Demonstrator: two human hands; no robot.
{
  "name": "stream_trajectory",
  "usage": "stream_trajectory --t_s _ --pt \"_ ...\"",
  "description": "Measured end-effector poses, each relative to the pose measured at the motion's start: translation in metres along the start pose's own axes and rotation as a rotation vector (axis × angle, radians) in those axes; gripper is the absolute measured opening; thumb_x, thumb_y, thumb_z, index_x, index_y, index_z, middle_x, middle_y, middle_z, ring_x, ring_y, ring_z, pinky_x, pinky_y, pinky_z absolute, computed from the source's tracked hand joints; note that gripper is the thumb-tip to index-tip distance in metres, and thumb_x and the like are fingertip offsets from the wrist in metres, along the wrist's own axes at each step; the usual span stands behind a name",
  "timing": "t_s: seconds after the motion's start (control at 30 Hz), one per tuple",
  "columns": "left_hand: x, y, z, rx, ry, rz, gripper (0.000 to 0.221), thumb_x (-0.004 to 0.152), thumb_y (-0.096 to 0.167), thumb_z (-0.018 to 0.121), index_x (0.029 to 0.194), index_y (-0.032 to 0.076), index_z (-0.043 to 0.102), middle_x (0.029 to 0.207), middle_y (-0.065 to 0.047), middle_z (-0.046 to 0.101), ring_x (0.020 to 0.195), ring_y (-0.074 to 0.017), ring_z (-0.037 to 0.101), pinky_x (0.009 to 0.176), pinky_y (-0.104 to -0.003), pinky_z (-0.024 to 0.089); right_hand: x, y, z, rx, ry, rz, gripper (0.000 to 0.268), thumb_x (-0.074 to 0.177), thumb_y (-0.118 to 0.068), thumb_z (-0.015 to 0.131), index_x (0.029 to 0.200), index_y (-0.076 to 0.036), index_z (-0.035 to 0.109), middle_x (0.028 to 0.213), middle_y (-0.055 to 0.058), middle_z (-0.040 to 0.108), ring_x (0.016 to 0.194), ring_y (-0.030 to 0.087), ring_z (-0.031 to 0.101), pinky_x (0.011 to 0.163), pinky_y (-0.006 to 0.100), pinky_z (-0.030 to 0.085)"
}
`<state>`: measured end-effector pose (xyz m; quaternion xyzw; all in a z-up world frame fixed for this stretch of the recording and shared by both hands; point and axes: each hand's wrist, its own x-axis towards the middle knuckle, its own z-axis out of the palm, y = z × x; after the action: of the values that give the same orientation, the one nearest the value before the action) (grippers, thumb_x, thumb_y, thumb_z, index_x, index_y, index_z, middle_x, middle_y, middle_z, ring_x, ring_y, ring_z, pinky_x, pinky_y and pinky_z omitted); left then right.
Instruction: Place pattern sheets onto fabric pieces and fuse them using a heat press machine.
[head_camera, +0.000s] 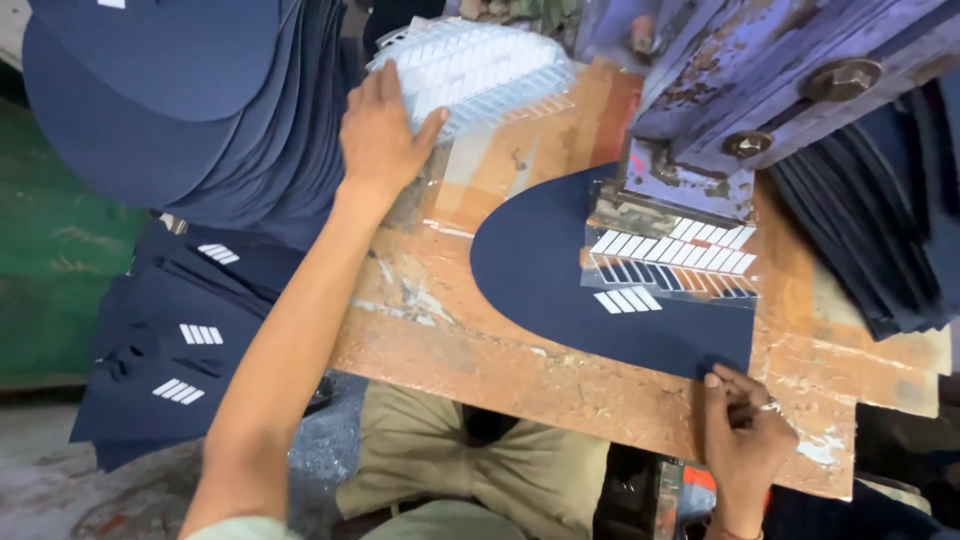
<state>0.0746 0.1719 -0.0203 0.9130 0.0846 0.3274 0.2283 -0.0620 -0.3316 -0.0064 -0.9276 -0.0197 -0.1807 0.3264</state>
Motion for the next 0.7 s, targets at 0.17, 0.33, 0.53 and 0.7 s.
stream_trajectory --t_s 0.17,0.33,0.53,0.7 --pt "0.038 -0.006 0.061 0.275 -0.106 -0.180 0.067 0.085 0.051 0.082 0.117 -0.005 0.063 0.124 -0.023 0.061 0.114 -0.0449 0.056 0.087 -0.056 0.047 0.000 -0.010 0.001 -0.001 0.011 0.025 0.018 0.098 -0.016 0.077 0.110 -0.002 0.075 0.077 0.005 0.070 0.058 0.007 0.055 0.057 0.024 0.043" --pt "0.044 -0.011 0.069 0.206 -0.009 -0.218 0.055 0.077 0.026 0.089 0.122 0.004 0.067 0.115 -0.018 0.067 0.114 -0.0424 0.058 0.088 -0.051 0.054 0.000 -0.006 0.006 -0.068 0.035 -0.013 0.018 0.096 -0.018 0.079 0.107 -0.005 0.077 0.077 0.006 0.070 0.059 0.010 0.060 0.059 0.026 0.047" --pt "0.058 -0.013 0.072 0.223 -0.095 -0.433 0.058 0.071 0.026 0.092 0.115 0.001 0.064 0.115 -0.020 0.067 0.110 -0.0419 0.061 0.089 -0.051 0.054 0.000 -0.004 0.006 -0.118 0.041 -0.059 0.017 0.097 -0.019 0.079 0.108 -0.006 0.078 0.072 0.008 0.068 0.058 0.011 0.062 0.059 0.026 0.049" --pt "0.058 0.002 0.079 0.196 0.117 -0.257 0.076 0.062 0.002 0.086 0.133 0.010 0.060 0.116 -0.020 0.064 0.104 -0.0409 0.065 0.086 -0.048 0.056 0.000 -0.003 0.009 -0.082 0.047 -0.029 0.016 0.098 -0.018 0.079 0.108 -0.006 0.078 0.072 0.007 0.069 0.057 0.012 0.063 0.061 0.028 0.049"
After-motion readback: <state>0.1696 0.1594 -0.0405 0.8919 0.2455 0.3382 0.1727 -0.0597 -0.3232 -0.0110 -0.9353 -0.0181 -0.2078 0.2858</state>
